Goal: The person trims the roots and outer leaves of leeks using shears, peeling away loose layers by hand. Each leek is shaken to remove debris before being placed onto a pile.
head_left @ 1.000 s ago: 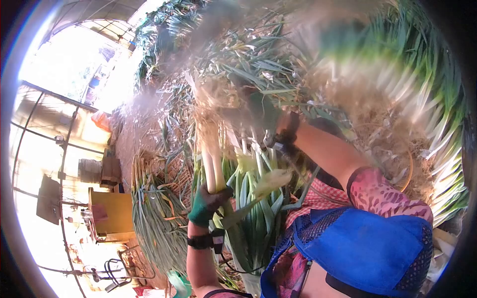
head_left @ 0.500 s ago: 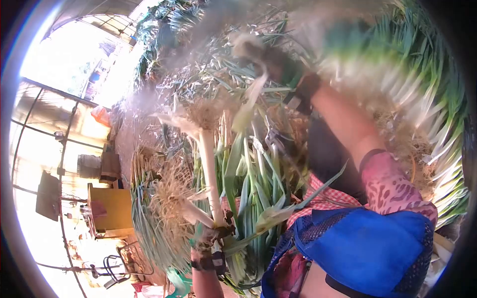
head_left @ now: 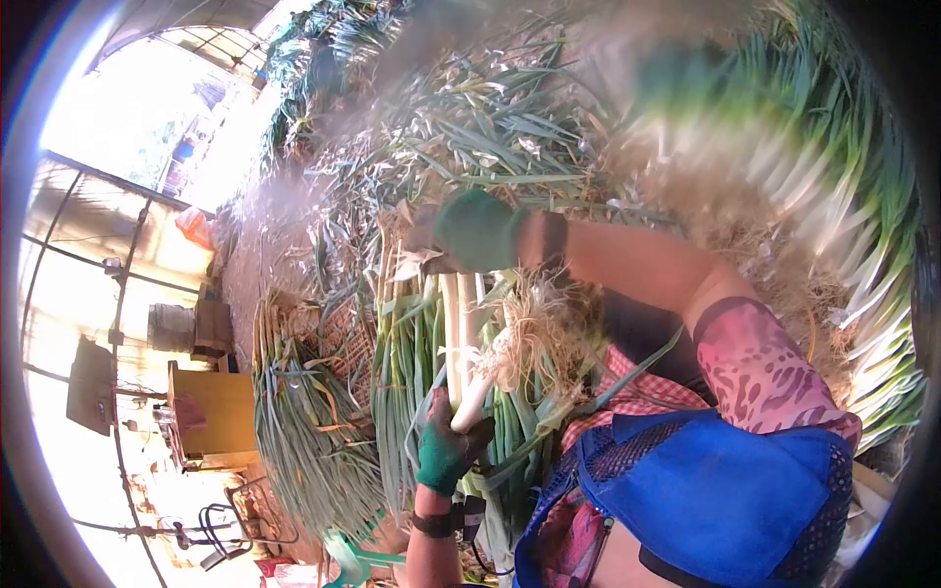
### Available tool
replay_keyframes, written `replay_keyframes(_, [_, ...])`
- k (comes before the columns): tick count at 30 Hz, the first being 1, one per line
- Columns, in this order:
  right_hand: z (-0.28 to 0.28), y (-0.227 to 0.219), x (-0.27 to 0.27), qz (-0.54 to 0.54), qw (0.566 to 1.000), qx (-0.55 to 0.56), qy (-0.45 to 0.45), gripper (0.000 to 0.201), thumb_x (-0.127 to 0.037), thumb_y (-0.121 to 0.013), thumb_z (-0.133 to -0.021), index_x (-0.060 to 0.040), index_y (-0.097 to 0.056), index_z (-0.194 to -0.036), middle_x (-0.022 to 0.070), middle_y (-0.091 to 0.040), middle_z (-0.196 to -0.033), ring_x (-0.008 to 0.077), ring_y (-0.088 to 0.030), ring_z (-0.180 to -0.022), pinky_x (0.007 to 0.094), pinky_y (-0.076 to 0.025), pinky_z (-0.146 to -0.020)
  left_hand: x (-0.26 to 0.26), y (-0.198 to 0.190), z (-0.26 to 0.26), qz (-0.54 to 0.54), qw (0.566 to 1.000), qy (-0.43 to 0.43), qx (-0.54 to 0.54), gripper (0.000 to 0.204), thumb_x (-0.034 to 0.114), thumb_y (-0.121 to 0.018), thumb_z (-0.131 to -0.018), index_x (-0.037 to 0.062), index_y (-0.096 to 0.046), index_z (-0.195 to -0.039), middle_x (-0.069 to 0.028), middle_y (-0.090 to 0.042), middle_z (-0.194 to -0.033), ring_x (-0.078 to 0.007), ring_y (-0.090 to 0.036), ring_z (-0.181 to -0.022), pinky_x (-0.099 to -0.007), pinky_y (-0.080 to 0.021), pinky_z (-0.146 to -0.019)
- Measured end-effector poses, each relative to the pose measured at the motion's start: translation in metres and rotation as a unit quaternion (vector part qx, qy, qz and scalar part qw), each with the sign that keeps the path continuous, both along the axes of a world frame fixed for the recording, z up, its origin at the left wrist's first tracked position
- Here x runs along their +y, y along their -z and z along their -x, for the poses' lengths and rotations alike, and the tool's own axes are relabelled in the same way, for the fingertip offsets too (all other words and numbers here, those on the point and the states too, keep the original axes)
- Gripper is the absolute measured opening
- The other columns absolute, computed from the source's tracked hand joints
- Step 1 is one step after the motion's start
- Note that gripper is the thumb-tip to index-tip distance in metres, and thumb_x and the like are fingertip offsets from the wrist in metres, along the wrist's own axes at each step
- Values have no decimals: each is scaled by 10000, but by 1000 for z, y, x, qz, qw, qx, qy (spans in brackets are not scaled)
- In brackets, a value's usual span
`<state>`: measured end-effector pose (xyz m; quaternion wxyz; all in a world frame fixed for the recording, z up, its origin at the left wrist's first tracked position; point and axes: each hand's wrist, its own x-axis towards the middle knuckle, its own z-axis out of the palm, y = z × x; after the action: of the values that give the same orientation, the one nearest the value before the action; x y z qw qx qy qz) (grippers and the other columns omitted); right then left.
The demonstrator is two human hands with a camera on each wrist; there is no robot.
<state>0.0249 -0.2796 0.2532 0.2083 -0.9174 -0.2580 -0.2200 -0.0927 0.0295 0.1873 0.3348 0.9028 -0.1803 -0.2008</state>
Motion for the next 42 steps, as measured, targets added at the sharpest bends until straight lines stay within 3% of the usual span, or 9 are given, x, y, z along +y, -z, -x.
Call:
replay_keyframes(8, [-25,37,-24,102,968,-206,98,342,-271,-631,-897,-55,-593,-1159,178,-626,-1093,216,-641,-599,381,-531,-488,-10,9,4,-56,989,52,-128,482,120,-773,-721,31,-541,-1134,-78,-627,-898,-178,-599,-763,-340,-501,-659])
replay_keyframes(10, [-12,9,-27,-97,990,-37,96,391,-323,-639,-907,-38,-579,-1168,187,-629,-1081,192,-633,-597,369,-533,-493,-13,11,6,-45,989,26,-135,439,177,-784,-693,34,-559,-1042,-119,-618,-862,-254,-599,-758,-391,-486,-657])
replay_keyframes(13, [4,-24,-26,-485,824,290,52,512,-433,-641,-908,-15,-564,-1193,217,-625,-1090,188,-645,-661,348,-544,-540,-18,9,11,-37,993,-32,-111,399,250,-803,-650,33,-590,-908,-171,-607,-829,-356,-605,-762,-450,-475,-670])
replay_keyframes(18, [13,-10,-26,-142,982,120,22,546,-490,-646,-858,-45,-578,-1168,167,-638,-1118,251,-652,-1003,420,-535,-829,-39,-12,19,-66,992,-44,-98,357,205,-791,-640,14,-569,-843,-171,-592,-826,-349,-591,-706,-425,-479,-642])
replay_keyframes(22, [-5,32,-26,34,992,-113,32,326,-321,-626,-850,-96,-587,-1083,132,-627,-975,287,-654,-887,434,-529,-764,-38,-7,17,-98,983,-1,-157,359,215,-788,-639,13,-561,-828,-194,-589,-868,-390,-590,-756,-444,-478,-672])
replay_keyframes(28, [-36,34,-57,30,989,-54,136,255,-254,-547,-902,-93,-559,-1099,167,-651,-859,312,-667,-789,429,-527,-682,-48,-18,15,-57,994,-57,-78,423,249,-821,-613,24,-561,-860,-189,-568,-855,-402,-560,-764,-455,-461,-671])
replay_keyframes(33, [-31,6,-202,-466,855,198,113,405,-325,-549,-933,-46,-562,-1226,166,-677,-910,278,-672,-800,401,-534,-754,-18,-6,33,-57,994,4,-94,448,245,-814,-653,26,-618,-991,-147,-647,-891,-295,-636,-815,-407,-501,-724])
replay_keyframes(39, [-33,33,-168,-303,917,235,107,401,-319,-596,-924,-47,-595,-1219,142,-659,-1026,227,-649,-909,368,-531,-801,14,1,4,228,964,-11,139,409,83,-718,-763,-1,-624,-1152,-59,-672,-1025,-140,-620,-923,-299,-514,-787])
replay_keyframes(42, [-34,56,-94,-211,946,245,-6,378,-310,-591,-923,-49,-606,-1196,139,-665,-1018,232,-650,-906,374,-525,-806,42,1,-11,150,949,-44,273,425,26,-661,-780,-14,-599,-1198,-65,-661,-1078,-154,-619,-964,-310,-512,-817])
